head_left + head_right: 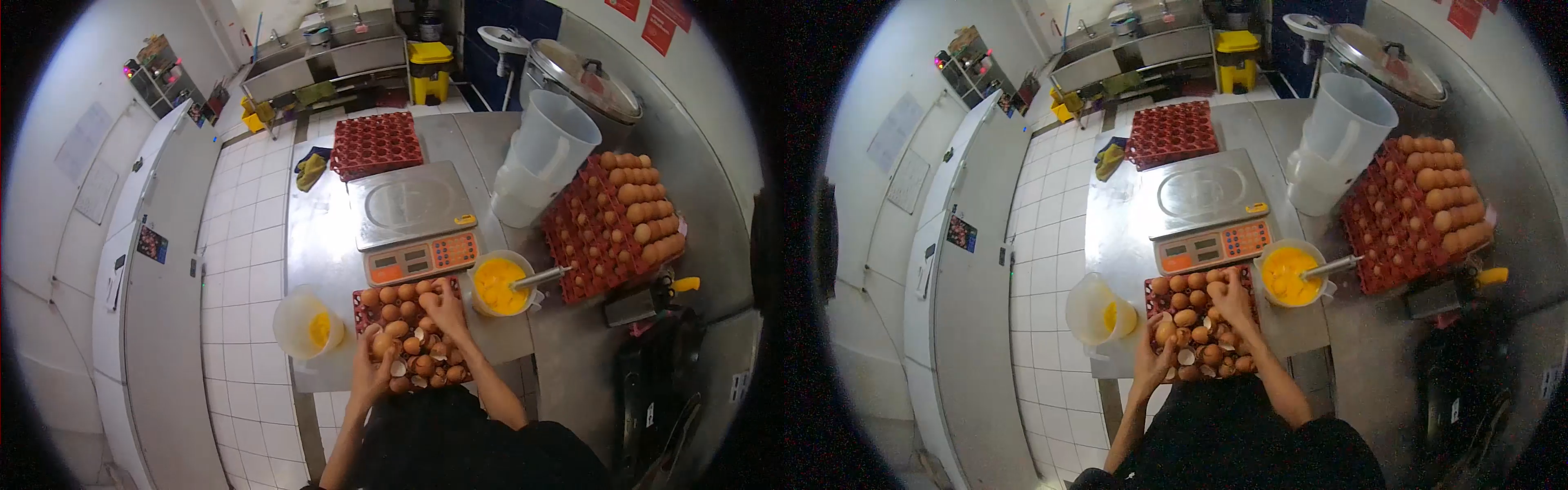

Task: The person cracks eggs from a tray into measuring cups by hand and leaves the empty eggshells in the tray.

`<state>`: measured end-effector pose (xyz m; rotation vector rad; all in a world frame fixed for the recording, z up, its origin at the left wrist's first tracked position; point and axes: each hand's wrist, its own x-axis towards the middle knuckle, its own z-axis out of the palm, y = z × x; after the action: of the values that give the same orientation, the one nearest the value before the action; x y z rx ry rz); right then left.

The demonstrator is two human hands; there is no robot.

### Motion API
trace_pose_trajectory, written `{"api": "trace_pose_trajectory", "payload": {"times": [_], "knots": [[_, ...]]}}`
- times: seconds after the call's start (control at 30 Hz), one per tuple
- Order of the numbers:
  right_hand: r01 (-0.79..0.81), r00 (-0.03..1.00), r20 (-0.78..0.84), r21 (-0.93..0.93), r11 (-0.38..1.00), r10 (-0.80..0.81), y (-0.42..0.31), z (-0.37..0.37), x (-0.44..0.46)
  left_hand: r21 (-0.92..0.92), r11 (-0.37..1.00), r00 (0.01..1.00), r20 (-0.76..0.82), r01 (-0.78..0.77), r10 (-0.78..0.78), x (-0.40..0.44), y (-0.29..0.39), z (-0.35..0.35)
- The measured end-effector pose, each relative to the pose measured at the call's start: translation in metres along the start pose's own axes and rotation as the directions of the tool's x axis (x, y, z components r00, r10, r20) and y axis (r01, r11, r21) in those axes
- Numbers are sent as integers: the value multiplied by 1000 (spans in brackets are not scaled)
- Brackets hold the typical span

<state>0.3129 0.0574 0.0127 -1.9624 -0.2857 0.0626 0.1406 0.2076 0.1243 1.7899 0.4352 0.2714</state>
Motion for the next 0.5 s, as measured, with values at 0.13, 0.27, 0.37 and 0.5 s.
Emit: {"api": "trace_pose_trajectory", "payload": {"times": [0.13,0.27,0.37,0.5], "knots": [[-437,897,394,731,524,198,-62,-8,1,63,964,938,-222,-259,267,18,45,-17],[-509,856,516,837,201,21,-141,35,-10,297,841,691,-478,-453,541,36,47,-41],[-552,834,528,791,263,160,-193,88,-29,416,812,712,-411,-409,570,47,35,-65],[-598,791,611,761,253,32,-193,125,-27,432,833,684,-490,-347,540,52,29,-102]]}}
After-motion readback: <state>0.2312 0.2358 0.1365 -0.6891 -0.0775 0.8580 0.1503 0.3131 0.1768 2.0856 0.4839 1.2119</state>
